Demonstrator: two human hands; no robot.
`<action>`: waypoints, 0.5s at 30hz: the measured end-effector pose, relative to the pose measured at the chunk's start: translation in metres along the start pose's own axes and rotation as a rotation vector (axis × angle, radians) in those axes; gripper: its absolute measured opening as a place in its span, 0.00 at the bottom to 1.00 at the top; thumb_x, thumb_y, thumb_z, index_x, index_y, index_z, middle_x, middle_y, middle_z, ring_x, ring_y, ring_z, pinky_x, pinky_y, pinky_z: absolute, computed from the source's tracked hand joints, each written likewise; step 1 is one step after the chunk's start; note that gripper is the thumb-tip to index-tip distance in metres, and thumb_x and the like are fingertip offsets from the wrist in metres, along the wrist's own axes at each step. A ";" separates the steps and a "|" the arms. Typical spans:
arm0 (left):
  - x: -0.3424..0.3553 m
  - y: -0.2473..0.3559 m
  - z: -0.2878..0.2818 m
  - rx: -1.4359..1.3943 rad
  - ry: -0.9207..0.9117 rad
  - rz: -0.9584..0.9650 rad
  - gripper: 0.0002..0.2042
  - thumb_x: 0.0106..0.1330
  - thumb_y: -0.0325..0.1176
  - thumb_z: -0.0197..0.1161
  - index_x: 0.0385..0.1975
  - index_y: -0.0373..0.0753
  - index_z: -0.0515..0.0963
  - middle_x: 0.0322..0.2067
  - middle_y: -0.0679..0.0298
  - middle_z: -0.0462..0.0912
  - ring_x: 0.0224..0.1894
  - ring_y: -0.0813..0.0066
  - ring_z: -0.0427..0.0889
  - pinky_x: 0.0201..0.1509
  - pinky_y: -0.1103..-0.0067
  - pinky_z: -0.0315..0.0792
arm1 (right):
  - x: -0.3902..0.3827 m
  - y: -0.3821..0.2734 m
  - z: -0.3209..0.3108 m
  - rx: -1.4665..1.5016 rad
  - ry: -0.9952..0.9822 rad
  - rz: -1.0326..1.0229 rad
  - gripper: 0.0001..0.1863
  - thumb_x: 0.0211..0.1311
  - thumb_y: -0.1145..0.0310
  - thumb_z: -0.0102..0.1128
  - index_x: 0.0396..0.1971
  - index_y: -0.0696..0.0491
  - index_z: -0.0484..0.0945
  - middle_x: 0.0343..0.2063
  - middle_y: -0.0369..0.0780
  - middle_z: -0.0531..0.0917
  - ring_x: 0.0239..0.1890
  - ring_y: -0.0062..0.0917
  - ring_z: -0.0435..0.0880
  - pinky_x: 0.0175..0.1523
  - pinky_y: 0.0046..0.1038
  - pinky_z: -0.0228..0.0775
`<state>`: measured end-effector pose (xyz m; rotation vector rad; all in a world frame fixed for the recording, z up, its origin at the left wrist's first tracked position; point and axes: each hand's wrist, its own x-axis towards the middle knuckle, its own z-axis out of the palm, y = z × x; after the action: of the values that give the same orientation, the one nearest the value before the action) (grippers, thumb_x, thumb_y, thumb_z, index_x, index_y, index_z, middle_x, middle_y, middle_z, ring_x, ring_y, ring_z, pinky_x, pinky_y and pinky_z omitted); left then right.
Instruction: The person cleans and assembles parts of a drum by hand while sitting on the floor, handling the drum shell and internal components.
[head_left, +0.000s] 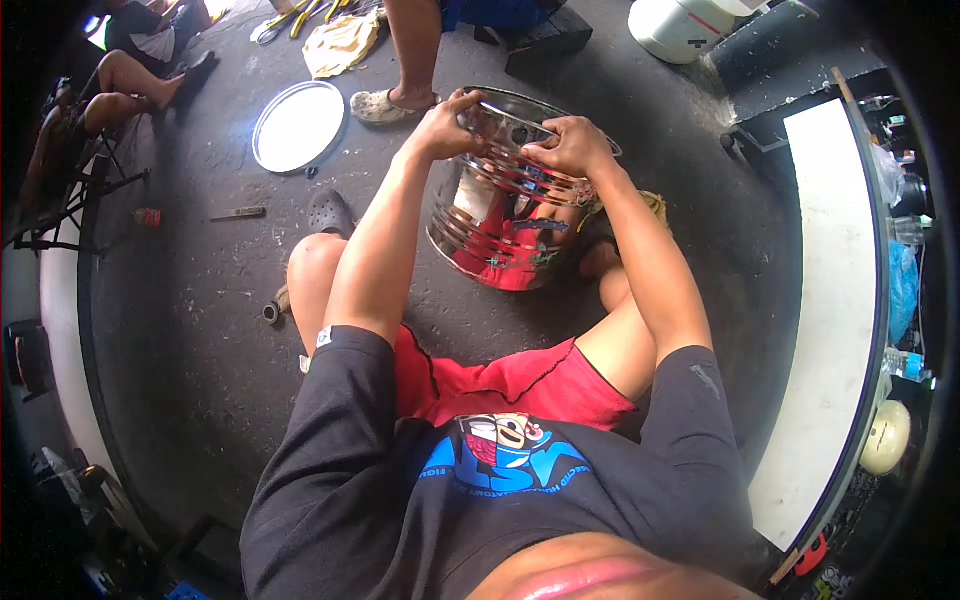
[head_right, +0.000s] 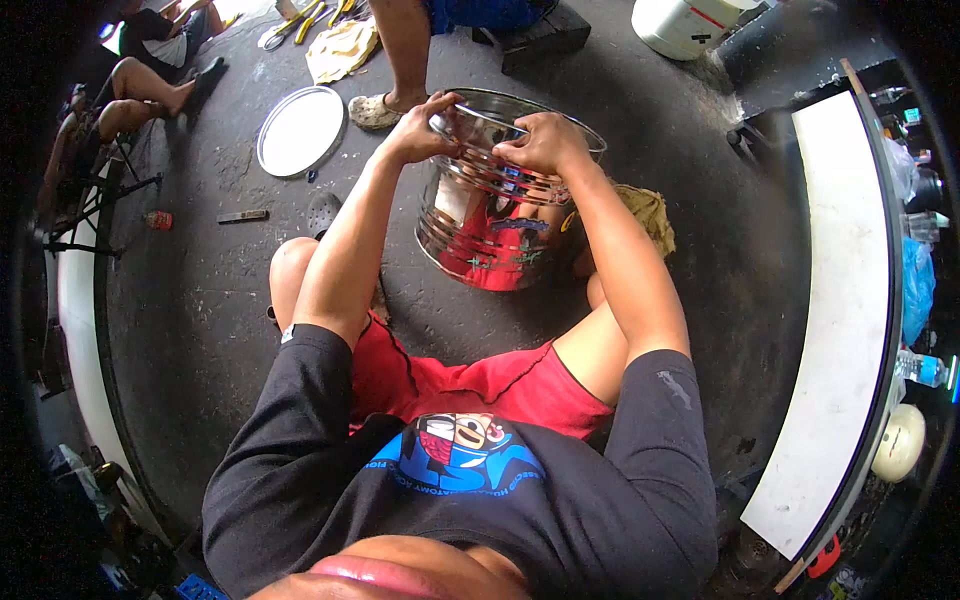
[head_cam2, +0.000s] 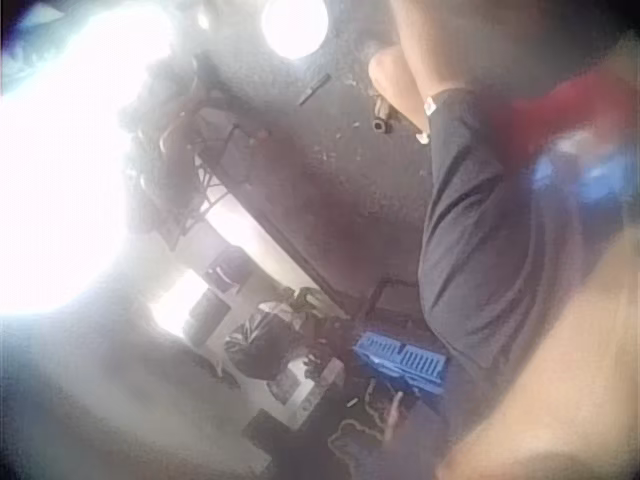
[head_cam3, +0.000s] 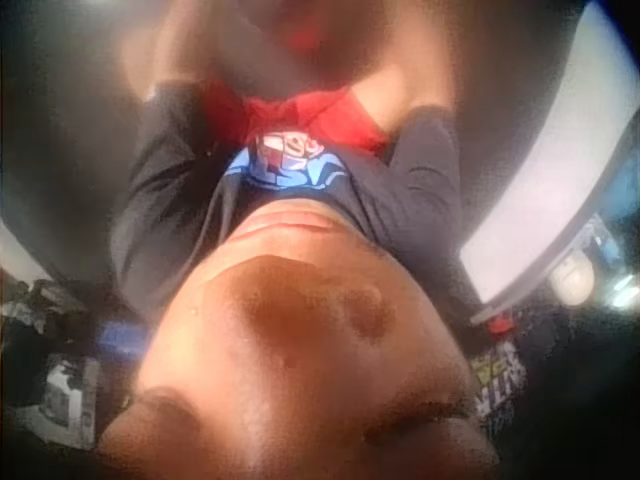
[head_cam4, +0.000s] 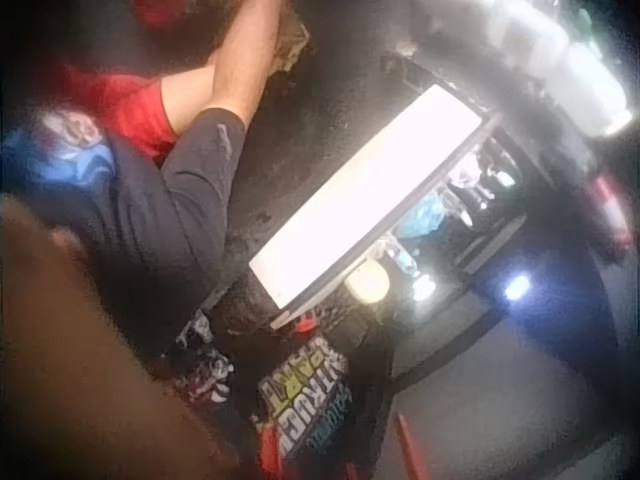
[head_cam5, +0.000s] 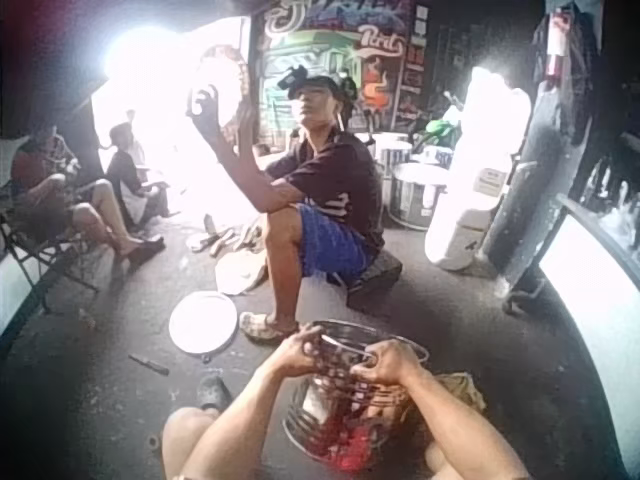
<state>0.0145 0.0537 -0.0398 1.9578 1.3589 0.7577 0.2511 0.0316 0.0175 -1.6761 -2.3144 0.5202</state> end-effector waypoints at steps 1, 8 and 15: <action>0.000 0.002 0.000 0.000 -0.001 0.001 0.41 0.32 0.38 0.72 0.56 0.43 0.68 0.57 0.51 0.67 0.59 0.57 0.67 0.62 0.73 0.61 | -0.001 -0.005 -0.005 -0.008 -0.062 0.025 0.37 0.34 0.41 0.66 0.39 0.59 0.79 0.30 0.46 0.83 0.37 0.34 0.83 0.44 0.31 0.73; -0.004 0.014 0.001 -0.031 0.012 0.012 0.39 0.32 0.37 0.72 0.53 0.40 0.69 0.49 0.57 0.73 0.53 0.61 0.72 0.57 0.74 0.65 | -0.006 -0.004 -0.006 -0.015 -0.005 -0.001 0.29 0.37 0.44 0.65 0.34 0.53 0.81 0.27 0.45 0.83 0.35 0.36 0.82 0.42 0.32 0.74; -0.002 0.003 0.006 -0.037 0.089 0.074 0.40 0.28 0.42 0.73 0.51 0.41 0.72 0.50 0.53 0.71 0.52 0.55 0.71 0.57 0.69 0.66 | -0.007 -0.016 -0.003 -0.042 0.036 -0.014 0.18 0.40 0.51 0.61 0.23 0.52 0.77 0.24 0.41 0.83 0.32 0.36 0.82 0.38 0.35 0.73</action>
<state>0.0202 0.0504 -0.0415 1.9755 1.3199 0.9082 0.2406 0.0209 0.0268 -1.6724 -2.3250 0.4376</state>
